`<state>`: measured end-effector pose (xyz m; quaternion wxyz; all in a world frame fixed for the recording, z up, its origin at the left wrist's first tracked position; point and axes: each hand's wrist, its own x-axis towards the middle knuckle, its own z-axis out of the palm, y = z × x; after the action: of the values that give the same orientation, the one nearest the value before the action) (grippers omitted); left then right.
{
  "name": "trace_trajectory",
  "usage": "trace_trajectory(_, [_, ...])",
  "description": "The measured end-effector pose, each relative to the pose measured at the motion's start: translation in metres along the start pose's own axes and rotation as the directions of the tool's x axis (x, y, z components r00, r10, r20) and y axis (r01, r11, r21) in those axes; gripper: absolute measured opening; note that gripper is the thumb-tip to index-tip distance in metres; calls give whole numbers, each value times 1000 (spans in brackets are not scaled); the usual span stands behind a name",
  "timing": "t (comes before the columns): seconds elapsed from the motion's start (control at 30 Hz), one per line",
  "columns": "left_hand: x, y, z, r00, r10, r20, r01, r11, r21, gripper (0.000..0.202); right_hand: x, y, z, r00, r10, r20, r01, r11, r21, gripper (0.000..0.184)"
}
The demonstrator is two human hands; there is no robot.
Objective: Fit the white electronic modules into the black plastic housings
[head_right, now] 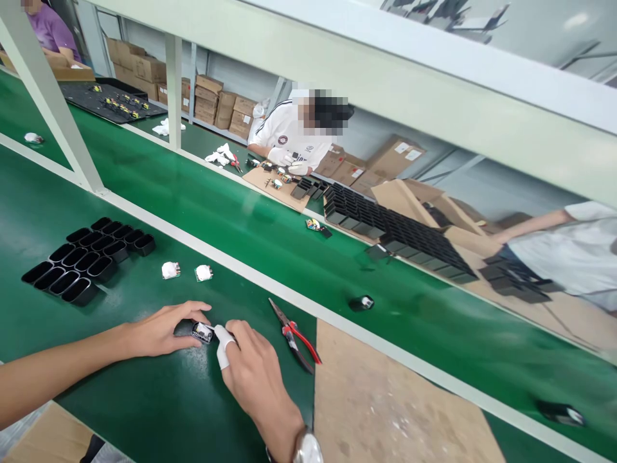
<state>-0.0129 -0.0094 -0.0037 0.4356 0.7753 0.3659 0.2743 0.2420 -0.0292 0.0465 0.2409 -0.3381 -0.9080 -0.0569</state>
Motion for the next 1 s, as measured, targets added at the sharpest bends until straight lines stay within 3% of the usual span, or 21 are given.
trace_trajectory(0.2, [0, 0, 0, 1000, -18, -6, 18, 1000, -23, 64, 3, 1, 14, 999, -19, 32, 16, 997, 79, 24])
trace_trajectory(0.8, [1, 0, -1, 999, -24, 30, 24, 1000, -1, 62, 10, -4, 5, 995, -6, 98, 3, 1000, 27, 24])
trace_trajectory(1.0, [-5, 4, -4, 999, -32, -3, 32, 996, 79, 61, -10, 19, 18, 979, 189, -76, -189, 982, 15, 24])
